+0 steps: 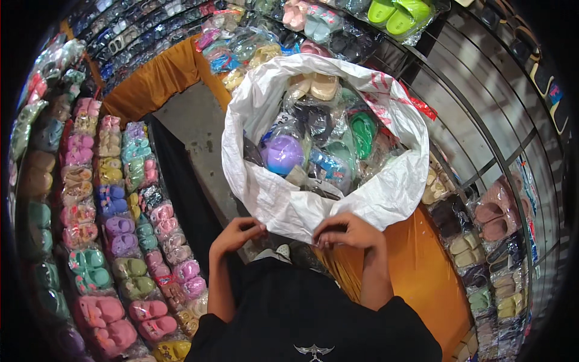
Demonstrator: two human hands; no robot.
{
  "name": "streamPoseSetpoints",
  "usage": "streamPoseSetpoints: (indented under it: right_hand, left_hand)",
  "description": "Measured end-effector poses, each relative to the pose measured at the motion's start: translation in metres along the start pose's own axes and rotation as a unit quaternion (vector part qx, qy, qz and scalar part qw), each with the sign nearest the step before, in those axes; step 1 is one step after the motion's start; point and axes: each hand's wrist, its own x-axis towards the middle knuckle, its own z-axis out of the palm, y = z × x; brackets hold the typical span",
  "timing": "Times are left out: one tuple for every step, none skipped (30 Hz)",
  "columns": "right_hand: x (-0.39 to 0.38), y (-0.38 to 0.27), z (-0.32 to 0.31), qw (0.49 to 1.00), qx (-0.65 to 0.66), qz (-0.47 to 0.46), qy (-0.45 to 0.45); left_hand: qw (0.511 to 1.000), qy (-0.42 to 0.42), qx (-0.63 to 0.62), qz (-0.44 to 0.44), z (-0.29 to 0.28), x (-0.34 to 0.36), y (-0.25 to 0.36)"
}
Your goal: Arranging and sorting packaged slippers from a large bag onto retail display shelves.
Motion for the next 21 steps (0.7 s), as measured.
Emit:
streamPoseSetpoints:
  right_hand:
    - [0.008,-0.010,-0.009,0.999,-0.010,0.024,0.039]
    - [0.020,-0.010,-0.021,0.992,-0.064,-0.059,0.094]
    - [0.035,-0.010,-0.032,0.986,-0.032,-0.053,0.156]
    - [0.052,-0.010,-0.041,0.966,-0.040,-0.063,0.248]
    - [0.067,-0.008,-0.060,0.949,-0.053,-0.086,0.299]
    - [0.085,-0.012,-0.077,0.939,-0.046,-0.068,0.333]
    - [0.107,-0.012,-0.091,0.927,-0.002,-0.076,0.368]
    - [0.130,-0.009,-0.107,0.911,0.041,-0.083,0.401]
    - [0.149,0.000,-0.131,0.895,0.031,-0.091,0.437]
    - [0.168,0.008,-0.153,0.879,0.021,-0.099,0.465]
    - [0.185,0.007,-0.168,0.879,0.020,-0.097,0.467]
    - [0.196,0.006,-0.184,0.843,0.046,-0.077,0.530]
    - [0.204,0.006,-0.201,0.801,0.071,-0.058,0.591]
    - [0.210,0.004,-0.218,0.797,0.065,-0.062,0.597]
    - [0.215,0.003,-0.234,0.769,0.074,-0.067,0.632]
    - [0.227,0.003,-0.243,0.747,0.085,-0.067,0.656]
    - [0.227,0.000,-0.249,0.743,0.083,-0.065,0.661]
    - [0.225,-0.003,-0.255,0.769,0.142,-0.039,0.623]
    - [0.238,-0.009,-0.253,0.797,0.202,-0.014,0.569]
    - [0.264,-0.012,-0.242,0.802,0.184,-0.032,0.567]
    - [0.269,-0.015,-0.249,0.803,0.182,-0.038,0.567]
  left_hand:
    - [0.998,0.003,-0.010,0.061,-0.007,0.011,0.014]
    - [0.995,0.029,-0.042,0.082,-0.008,0.022,0.032]
    - [0.990,0.053,-0.074,0.103,-0.008,0.038,0.049]
    - [0.985,0.098,-0.042,0.133,-0.010,0.060,0.060]
    - [0.976,0.140,-0.011,0.165,-0.012,0.085,0.073]
    - [0.967,0.155,-0.033,0.199,-0.018,0.109,0.084]
    - [0.956,0.173,-0.058,0.232,-0.027,0.135,0.093]
    - [0.952,0.215,-0.053,0.211,-0.036,0.161,0.104]
    - [0.948,0.251,-0.049,0.191,-0.040,0.192,0.116]
    - [0.933,0.280,-0.038,0.221,-0.049,0.225,0.120]
    - [0.917,0.313,-0.026,0.247,-0.060,0.253,0.119]
    - [0.919,0.306,-0.030,0.248,-0.064,0.276,0.124]
    - [0.918,0.333,0.000,0.217,-0.064,0.297,0.131]
    - [0.913,0.361,0.029,0.190,-0.066,0.318,0.138]
    - [0.913,0.356,0.025,0.197,-0.069,0.339,0.145]
    - [0.924,0.347,0.053,0.150,-0.082,0.360,0.136]
    - [0.936,0.327,0.080,0.103,-0.083,0.370,0.137]
    - [0.966,0.255,-0.010,0.036,-0.082,0.380,0.139]
    - [0.964,0.264,-0.012,0.036,-0.093,0.392,0.124]
    - [0.953,0.294,0.041,0.057,-0.115,0.406,0.100]
    - [0.945,0.303,0.093,0.082,-0.116,0.423,0.094]
